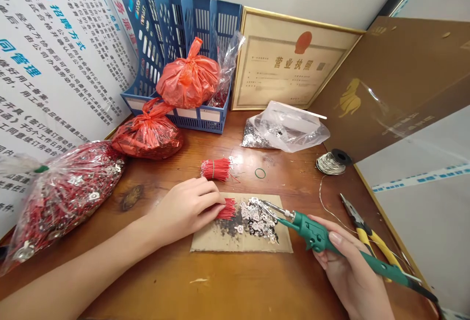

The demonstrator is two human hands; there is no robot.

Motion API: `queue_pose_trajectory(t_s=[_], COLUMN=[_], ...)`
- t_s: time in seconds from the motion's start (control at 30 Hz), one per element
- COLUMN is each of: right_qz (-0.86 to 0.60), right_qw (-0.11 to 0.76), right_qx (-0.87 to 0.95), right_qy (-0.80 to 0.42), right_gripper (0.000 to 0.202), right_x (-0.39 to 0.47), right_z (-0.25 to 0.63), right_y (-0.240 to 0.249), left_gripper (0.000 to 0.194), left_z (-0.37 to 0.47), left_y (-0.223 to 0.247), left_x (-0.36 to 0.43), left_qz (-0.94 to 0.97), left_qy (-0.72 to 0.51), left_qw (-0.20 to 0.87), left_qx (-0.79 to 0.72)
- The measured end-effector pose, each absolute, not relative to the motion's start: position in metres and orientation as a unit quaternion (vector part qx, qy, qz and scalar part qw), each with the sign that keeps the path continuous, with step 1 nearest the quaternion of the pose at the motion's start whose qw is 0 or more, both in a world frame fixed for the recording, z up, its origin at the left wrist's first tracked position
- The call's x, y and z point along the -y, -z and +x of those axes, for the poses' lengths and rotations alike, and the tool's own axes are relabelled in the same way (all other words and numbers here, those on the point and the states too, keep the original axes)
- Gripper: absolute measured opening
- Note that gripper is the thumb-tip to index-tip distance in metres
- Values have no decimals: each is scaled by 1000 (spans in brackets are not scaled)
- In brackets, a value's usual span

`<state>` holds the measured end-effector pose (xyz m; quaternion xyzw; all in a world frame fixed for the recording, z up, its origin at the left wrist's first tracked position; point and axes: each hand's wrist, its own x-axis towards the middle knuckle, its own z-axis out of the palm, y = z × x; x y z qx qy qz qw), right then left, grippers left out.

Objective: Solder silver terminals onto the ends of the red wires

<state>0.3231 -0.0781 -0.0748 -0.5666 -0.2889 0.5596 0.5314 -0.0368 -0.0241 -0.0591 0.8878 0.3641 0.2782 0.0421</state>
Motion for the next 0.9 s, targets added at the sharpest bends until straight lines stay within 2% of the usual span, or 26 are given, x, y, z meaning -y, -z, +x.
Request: queue_pose_trajectory(t_s=[0.27, 0.9], right_qz=[-560, -552], right_qw=[535, 531], right_qx=[290, 301], right_qy=[-563, -567], right_gripper=[42, 38], right_x=[80, 80], right_z=[316, 324], right_y=[66, 76], left_gripper=[11, 15], left_z=[-37, -33], left_y=[53, 49], left_x=[25, 37], left_qz=[884, 915], left_qy=[-298, -214], left_qw=[40, 103], left_qx=[-358, -327])
